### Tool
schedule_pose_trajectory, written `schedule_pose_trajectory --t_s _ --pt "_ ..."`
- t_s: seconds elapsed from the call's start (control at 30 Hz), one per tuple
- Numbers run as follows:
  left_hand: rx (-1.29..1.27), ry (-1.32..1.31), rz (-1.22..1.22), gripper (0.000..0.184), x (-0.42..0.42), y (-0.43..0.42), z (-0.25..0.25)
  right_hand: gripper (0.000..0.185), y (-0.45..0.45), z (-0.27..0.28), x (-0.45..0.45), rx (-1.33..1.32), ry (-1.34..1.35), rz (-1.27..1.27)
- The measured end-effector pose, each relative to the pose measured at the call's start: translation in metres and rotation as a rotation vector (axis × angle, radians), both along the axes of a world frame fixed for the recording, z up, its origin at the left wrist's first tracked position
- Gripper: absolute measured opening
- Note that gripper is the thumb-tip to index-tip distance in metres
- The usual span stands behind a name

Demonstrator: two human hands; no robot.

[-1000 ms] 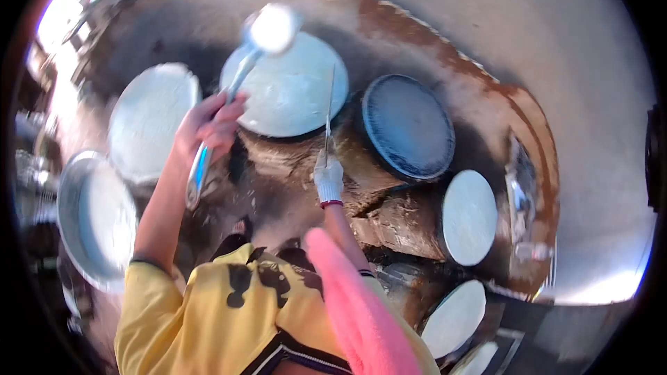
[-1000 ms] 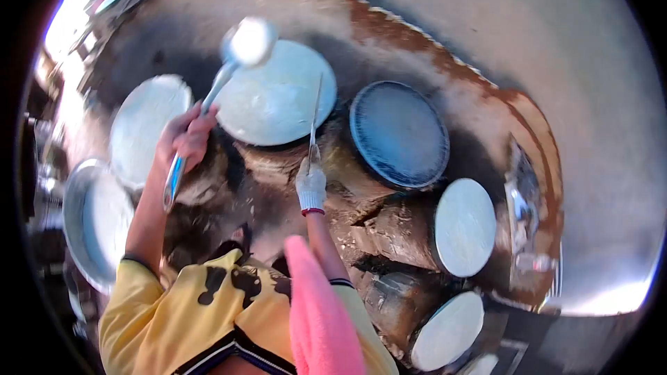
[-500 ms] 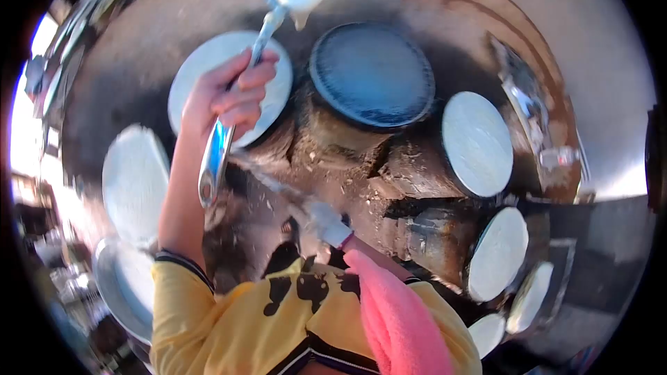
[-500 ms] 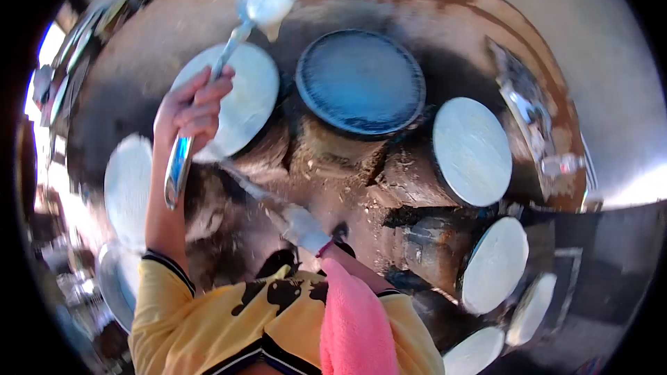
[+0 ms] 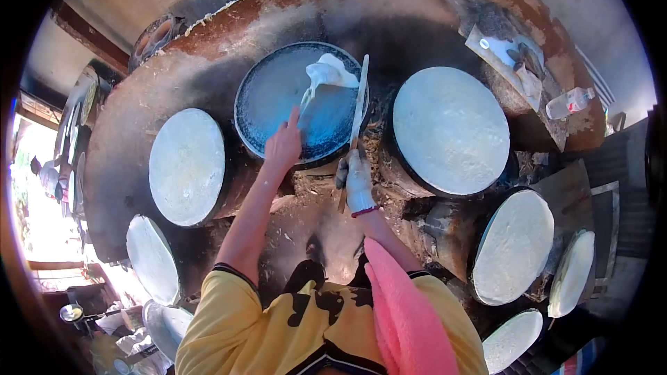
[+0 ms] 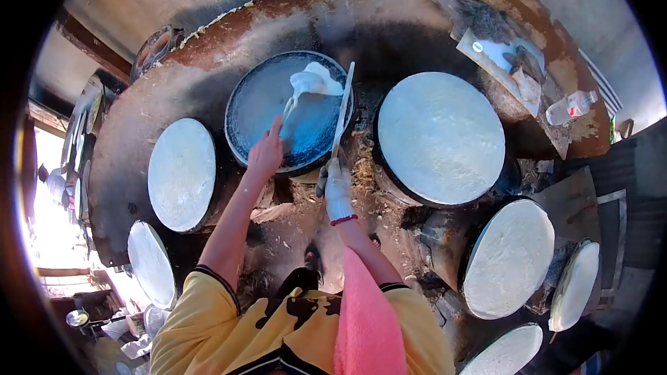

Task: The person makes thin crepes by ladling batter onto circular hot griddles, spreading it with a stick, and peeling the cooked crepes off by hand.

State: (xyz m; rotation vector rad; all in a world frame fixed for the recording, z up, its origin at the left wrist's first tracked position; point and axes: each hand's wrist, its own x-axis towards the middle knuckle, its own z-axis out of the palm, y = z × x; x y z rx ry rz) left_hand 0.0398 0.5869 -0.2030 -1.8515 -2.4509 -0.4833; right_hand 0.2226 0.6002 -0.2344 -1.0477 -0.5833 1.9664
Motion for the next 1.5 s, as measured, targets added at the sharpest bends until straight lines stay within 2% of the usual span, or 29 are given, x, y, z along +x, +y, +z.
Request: schedule_pose_trajectory --t_s 0.03,0.13,0.27,0.3,0.4,0.43,0.5,0.57,0.63,0.67,0.73,0.77,0.8,0.83,0.87,0.93,1.0,1.07,1.2,1.27,1.33,1.43,1.5 --pt "-0.132 -0.011 0.007 0.063 -0.002 -0.006 0.009 0.023 0.000 -0.003 -0.003 0.022 0.006 -0.007" --pt "-0.135 0.104 -0.169 0.069 -0.024 0.001 0.002 0.030 0.006 -0.022 -0.021 0.325 -0.247 -0.140" --pt "-0.074 0.093 -0.211 0.069 -0.037 0.056 0.007 0.042 0.013 -0.038 -0.036 0.739 -0.691 -0.319" --pt "-0.068 0.065 -0.214 0.067 -0.034 0.062 0.013 0.040 0.005 0.005 -0.035 0.592 -0.921 -0.028" --pt "-0.103 -0.027 -0.112 0.062 -0.053 0.083 0.015 0.041 0.006 0.000 -0.048 0.690 -0.660 -0.111" --pt "-0.124 -0.048 -0.077 0.060 -0.061 0.093 0.021 0.042 0.003 0.025 -0.052 0.637 -0.952 -0.062" --pt "-0.167 -0.090 -0.063 0.050 -0.077 0.098 0.036 0.040 0.002 0.027 -0.067 0.589 -0.896 -0.043" --pt "-0.125 0.006 -0.027 0.054 -0.107 0.107 0.019 0.037 0.003 0.023 -0.065 0.569 -0.944 -0.039" --pt "-0.162 0.042 0.037 0.054 -0.128 0.095 0.029 0.035 0.005 0.005 -0.050 0.573 -1.094 -0.043" --pt "-0.179 0.059 0.086 0.054 -0.141 0.087 0.034 0.038 0.015 -0.010 -0.052 0.541 -0.922 -0.087" --pt "-0.048 0.067 0.099 0.051 -0.174 0.063 0.012 0.043 0.032 -0.040 -0.057 0.464 -0.577 -0.181" --pt "0.010 0.070 0.117 0.049 -0.182 0.046 0.003 0.044 0.021 0.023 -0.060 0.555 -0.994 0.066" --pt "0.006 -0.361 0.123 0.048 -0.182 0.025 0.009 0.045 0.019 0.060 -0.062 0.651 -1.404 0.335" --pt "0.027 -0.798 0.133 0.047 -0.178 -0.001 0.024 0.043 0.035 0.042 -0.067 0.597 -1.286 0.365" --pt "0.070 -1.240 0.150 0.047 -0.170 -0.037 0.040 0.043 0.035 0.044 -0.069 0.583 -1.304 0.426" --pt "0.296 -1.802 0.267 0.039 -0.129 -0.092 0.090 0.043 0.053 0.060 -0.084 0.603 -1.343 0.515" --pt "0.387 -2.122 0.242 0.035 -0.123 -0.123 0.096 0.042 0.060 0.061 -0.097 0.719 -1.374 0.569" --pt "0.391 -2.308 0.078 0.032 -0.111 -0.137 0.114 0.042 0.063 0.053 -0.109 0.869 -1.521 0.600" --pt "0.407 -2.409 -0.050 0.030 -0.112 -0.153 0.127 0.046 0.071 0.064 -0.074 1.010 -1.534 0.615" --pt "0.448 -2.441 -0.195 0.033 -0.125 -0.169 0.114 0.045 0.079 0.043 -0.047 0.864 -1.580 0.466" --pt "0.537 -2.425 -0.129 0.034 -0.122 -0.179 0.124 0.045 0.082 0.040 -0.056 0.806 -1.349 0.425" --pt "0.553 -2.387 -0.025 0.034 -0.121 -0.182 0.133 0.045 0.070 0.048 -0.084 1.030 -1.480 0.579" --pt "0.567 -2.358 -0.009 0.033 -0.119 -0.180 0.140 0.045 0.074 0.048 -0.097 1.071 -1.452 0.668"
